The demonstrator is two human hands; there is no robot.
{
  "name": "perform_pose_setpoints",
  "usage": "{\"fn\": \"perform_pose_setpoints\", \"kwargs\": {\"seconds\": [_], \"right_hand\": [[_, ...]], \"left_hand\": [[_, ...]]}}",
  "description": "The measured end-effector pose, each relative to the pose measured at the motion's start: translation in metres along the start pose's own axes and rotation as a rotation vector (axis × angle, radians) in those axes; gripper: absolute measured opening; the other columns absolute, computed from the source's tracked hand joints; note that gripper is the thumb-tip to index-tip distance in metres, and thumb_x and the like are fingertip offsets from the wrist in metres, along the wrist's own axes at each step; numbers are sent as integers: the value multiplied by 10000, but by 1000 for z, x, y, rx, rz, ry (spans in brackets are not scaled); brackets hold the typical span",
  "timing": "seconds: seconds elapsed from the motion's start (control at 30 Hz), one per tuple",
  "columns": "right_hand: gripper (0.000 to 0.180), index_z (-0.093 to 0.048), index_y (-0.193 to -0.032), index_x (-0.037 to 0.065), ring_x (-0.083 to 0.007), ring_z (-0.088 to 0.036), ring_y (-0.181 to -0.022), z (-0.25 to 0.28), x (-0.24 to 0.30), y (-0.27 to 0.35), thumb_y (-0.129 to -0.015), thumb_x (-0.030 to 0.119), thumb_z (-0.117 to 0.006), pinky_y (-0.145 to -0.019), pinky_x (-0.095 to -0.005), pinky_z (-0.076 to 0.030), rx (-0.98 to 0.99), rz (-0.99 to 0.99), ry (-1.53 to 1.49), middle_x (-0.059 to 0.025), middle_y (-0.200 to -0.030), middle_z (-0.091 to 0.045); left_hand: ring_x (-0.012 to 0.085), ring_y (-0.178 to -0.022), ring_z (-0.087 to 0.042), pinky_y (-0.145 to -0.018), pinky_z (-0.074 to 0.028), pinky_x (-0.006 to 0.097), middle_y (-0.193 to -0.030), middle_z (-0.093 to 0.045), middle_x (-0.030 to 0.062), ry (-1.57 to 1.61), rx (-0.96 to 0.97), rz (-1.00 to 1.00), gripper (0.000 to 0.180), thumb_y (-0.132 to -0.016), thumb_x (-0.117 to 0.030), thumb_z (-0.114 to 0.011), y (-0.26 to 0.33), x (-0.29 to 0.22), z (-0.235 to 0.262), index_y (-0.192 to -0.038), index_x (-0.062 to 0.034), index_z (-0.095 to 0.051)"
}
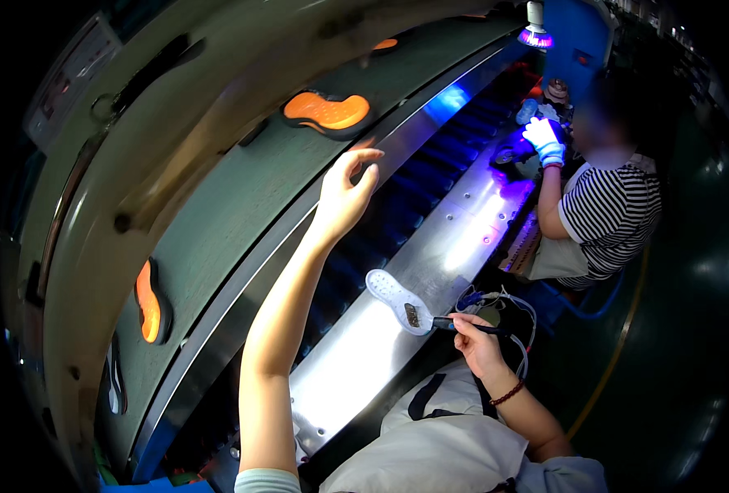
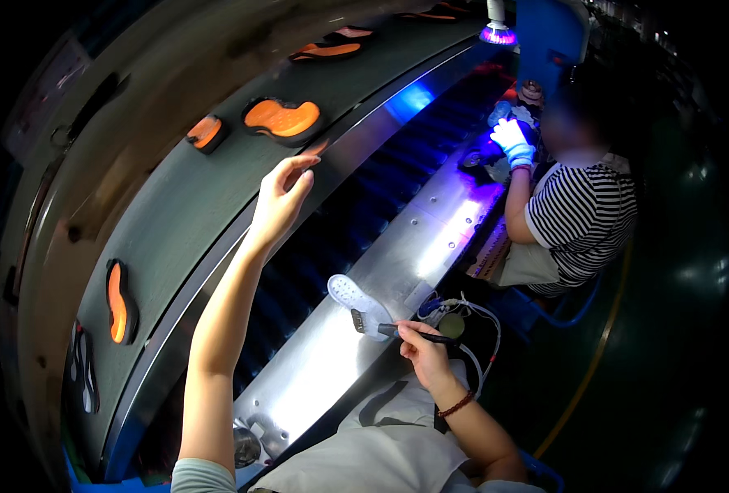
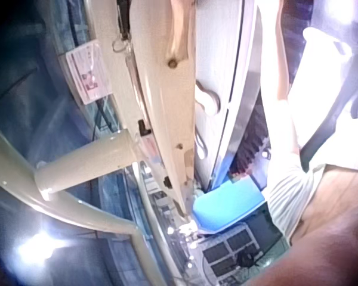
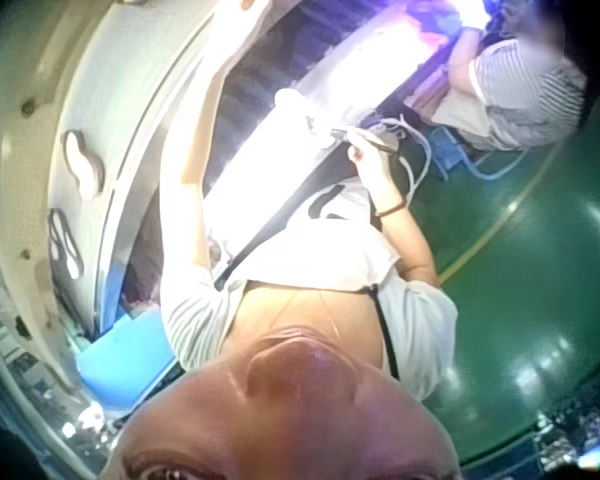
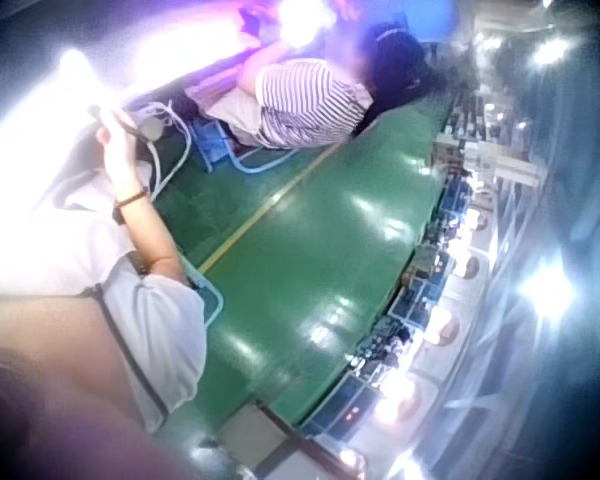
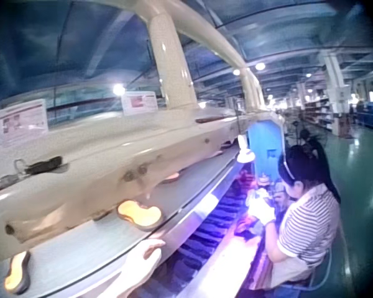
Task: The person repeatedly picks up orange shoe insoles from a conveyor belt and scrubs their surfaces with a brush. After cleaning each insole, they place it back on the belt. The process is repeated for multiple insoles in a factory setting.
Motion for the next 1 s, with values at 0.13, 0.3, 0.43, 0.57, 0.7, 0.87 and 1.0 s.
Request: {"fn": "perform_pose_setpoints", "kwargs": {"seconds": [0.13,0.3,0.43,0.57,0.7,0.87,1.0], "right_hand": [[164,-605,-947,-3,-84,-509,-566,4,14,-23,-801,66,-575,-533,-196,-402,36,20,-17,-21,-745,-583],[161,-607,-940,-15,-75,-497,-573,0,38,-57,-812,72,-565,-535,-187,-387,59,-16,-5,-19,-711,-567],[192,-611,-960,4,-41,-488,-578,11,58,-89,-812,125,-593,-532,-160,-389,72,-5,34,-7,-747,-585],[173,-614,-958,8,-64,-515,-629,8,77,-108,-820,106,-576,-574,-179,-398,90,-5,148,-15,-726,-585],[207,-610,-989,-5,-91,-551,-686,12,87,-121,-828,120,-576,-617,-195,-430,109,41,224,-51,-760,-606],[255,-605,-995,-27,-129,-592,-781,44,81,-132,-772,89,-643,-688,-220,-475,14,-7,70,-104,-873,-634],[215,-608,-970,-42,-155,-613,-778,68,69,-138,-755,-36,-619,-721,-228,-505,-73,-43,-99,-127,-886,-632]], "left_hand": [[137,-873,-561,-798,-425,255,-935,-608,85,85,-3,107,274,-805,-106,-513,-60,27,-23,-1049,11,-555],[114,-636,-570,-572,-454,210,-822,-575,105,39,-218,276,367,-741,-36,-500,-96,96,-1,-1101,33,-508],[100,-579,-553,-510,-441,165,-809,-534,104,429,-34,420,442,-762,-23,-532,-119,87,-43,-1184,9,-403],[318,-1280,-242,-1035,-210,349,-1333,-302,245,-314,157,110,518,-827,-265,-502,-183,99,-75,-1222,52,-391],[328,-1297,-188,-1061,-151,368,-1369,-220,252,-586,79,203,672,-849,-408,-436,-262,152,-88,-1299,62,-268],[337,-1287,-202,-1055,-155,394,-1378,-211,231,-899,-32,149,745,-839,-463,-420,-341,189,-85,-1330,47,-190],[303,-1268,-248,-1041,-167,418,-1372,-244,200,-1110,-69,-16,718,-835,-446,-435,-375,189,-88,-1350,-17,-177]]}}
Point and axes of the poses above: each hand's wrist, its own y-axis away from the middle knuckle, its own z-axis out of the back of the hand, x = y × z, the point moved 8 cm from there along -y, towards the middle knuckle
